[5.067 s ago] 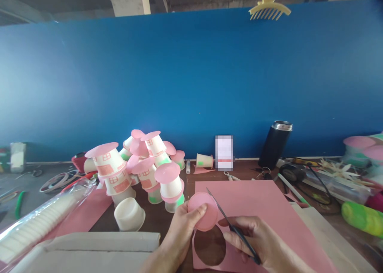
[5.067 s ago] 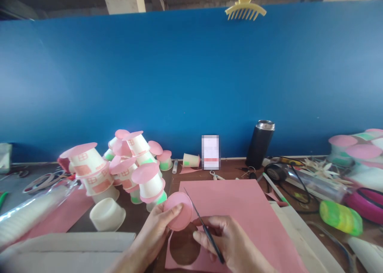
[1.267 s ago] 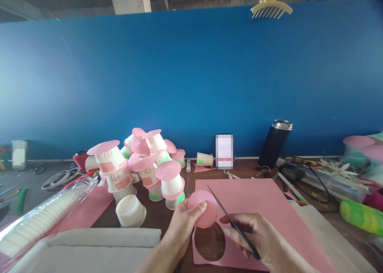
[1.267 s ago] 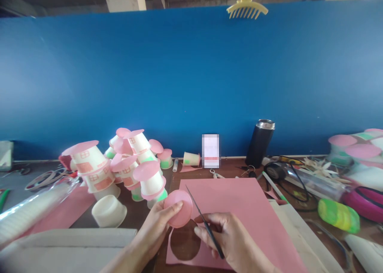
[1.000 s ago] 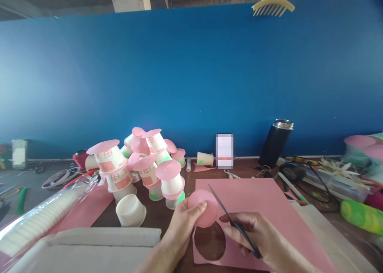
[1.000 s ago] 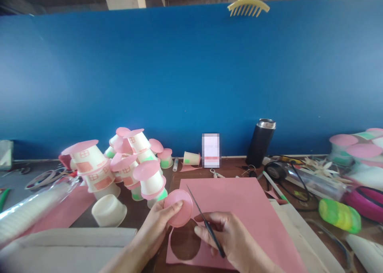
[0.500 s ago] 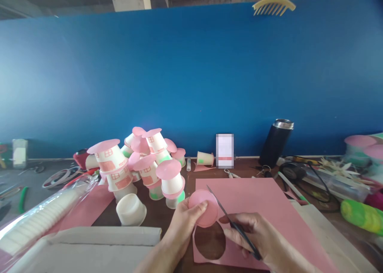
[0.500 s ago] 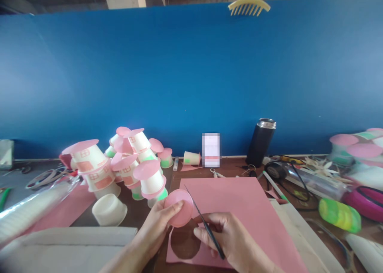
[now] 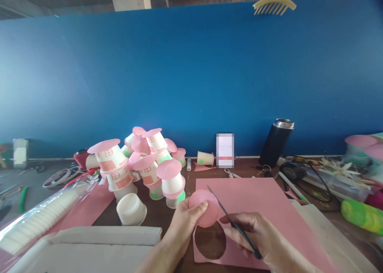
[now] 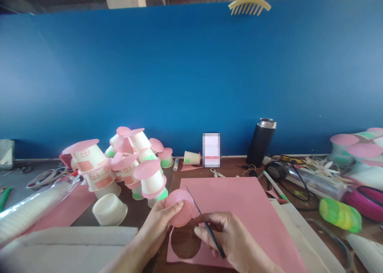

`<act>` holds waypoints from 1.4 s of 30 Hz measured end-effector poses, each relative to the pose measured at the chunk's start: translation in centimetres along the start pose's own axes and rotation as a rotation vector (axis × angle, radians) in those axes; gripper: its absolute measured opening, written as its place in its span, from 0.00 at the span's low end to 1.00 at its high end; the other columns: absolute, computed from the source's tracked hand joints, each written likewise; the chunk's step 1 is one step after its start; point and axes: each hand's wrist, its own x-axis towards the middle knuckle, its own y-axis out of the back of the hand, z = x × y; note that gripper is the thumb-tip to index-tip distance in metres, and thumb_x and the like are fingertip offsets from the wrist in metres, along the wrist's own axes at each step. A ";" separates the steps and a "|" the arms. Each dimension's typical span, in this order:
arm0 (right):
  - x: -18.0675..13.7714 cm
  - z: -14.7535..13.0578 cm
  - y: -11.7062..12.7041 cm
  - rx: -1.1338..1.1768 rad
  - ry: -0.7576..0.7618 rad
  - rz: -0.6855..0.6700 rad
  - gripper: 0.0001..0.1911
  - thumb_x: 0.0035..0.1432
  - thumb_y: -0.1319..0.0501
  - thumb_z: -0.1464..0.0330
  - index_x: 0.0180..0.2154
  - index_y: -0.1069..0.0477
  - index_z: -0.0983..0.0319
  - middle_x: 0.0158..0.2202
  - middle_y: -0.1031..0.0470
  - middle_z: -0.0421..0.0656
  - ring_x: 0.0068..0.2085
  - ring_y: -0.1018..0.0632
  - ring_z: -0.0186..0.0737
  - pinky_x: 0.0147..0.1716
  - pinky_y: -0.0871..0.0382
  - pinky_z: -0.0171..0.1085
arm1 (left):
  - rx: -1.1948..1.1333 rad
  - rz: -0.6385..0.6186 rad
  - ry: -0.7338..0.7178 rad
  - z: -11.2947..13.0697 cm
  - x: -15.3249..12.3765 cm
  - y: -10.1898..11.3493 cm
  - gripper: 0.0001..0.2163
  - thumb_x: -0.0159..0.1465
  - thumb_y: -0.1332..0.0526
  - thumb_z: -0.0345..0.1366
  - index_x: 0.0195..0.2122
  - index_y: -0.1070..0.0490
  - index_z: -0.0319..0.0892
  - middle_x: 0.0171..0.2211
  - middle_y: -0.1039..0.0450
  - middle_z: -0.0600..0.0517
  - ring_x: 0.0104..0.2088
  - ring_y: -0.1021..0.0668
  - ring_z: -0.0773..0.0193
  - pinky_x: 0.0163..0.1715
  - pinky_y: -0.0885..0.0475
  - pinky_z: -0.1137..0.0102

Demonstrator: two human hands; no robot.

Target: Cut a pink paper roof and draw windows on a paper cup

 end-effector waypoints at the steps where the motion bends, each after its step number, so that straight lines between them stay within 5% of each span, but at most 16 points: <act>1: 0.0 -0.2 0.0 -0.001 -0.002 0.002 0.24 0.55 0.43 0.49 0.26 0.29 0.65 0.19 0.41 0.35 0.21 0.37 0.31 0.20 0.43 0.30 | -0.004 -0.001 0.002 0.0 0.0 0.0 0.16 0.56 0.33 0.39 0.41 0.23 0.32 0.32 0.20 0.41 0.32 0.21 0.55 0.37 0.29 0.65; 15: 0.0 0.5 0.0 0.001 0.044 -0.020 0.20 0.59 0.44 0.54 0.30 0.27 0.64 0.20 0.41 0.35 0.22 0.37 0.30 0.22 0.43 0.30 | -0.031 0.018 -0.006 0.0 -0.2 -0.4 0.14 0.56 0.33 0.37 0.41 0.24 0.32 0.32 0.21 0.42 0.33 0.21 0.56 0.38 0.30 0.65; 29: 0.8 1.5 -0.2 0.090 -0.042 0.014 0.27 0.54 0.41 0.47 0.37 0.25 0.66 0.19 0.37 0.35 0.24 0.34 0.32 0.22 0.42 0.31 | -0.028 0.079 -0.058 -0.1 0.1 -0.3 0.12 0.53 0.32 0.40 0.32 0.24 0.36 0.27 0.23 0.48 0.28 0.24 0.61 0.33 0.32 0.67; 33: 0.9 2.1 -0.4 0.136 -0.059 0.035 0.30 0.53 0.40 0.47 0.44 0.26 0.66 0.20 0.35 0.36 0.24 0.32 0.33 0.21 0.43 0.31 | -0.040 0.079 -0.056 -0.2 0.3 -0.1 0.12 0.54 0.32 0.40 0.33 0.25 0.36 0.28 0.23 0.48 0.28 0.24 0.61 0.33 0.31 0.67; 42: 1.0 2.2 -0.5 0.148 0.001 0.097 0.28 0.53 0.39 0.49 0.42 0.25 0.66 0.18 0.34 0.36 0.23 0.33 0.33 0.21 0.42 0.31 | -0.125 0.024 -0.048 -0.2 0.2 0.0 0.09 0.56 0.34 0.36 0.36 0.26 0.36 0.30 0.22 0.46 0.31 0.22 0.59 0.34 0.30 0.68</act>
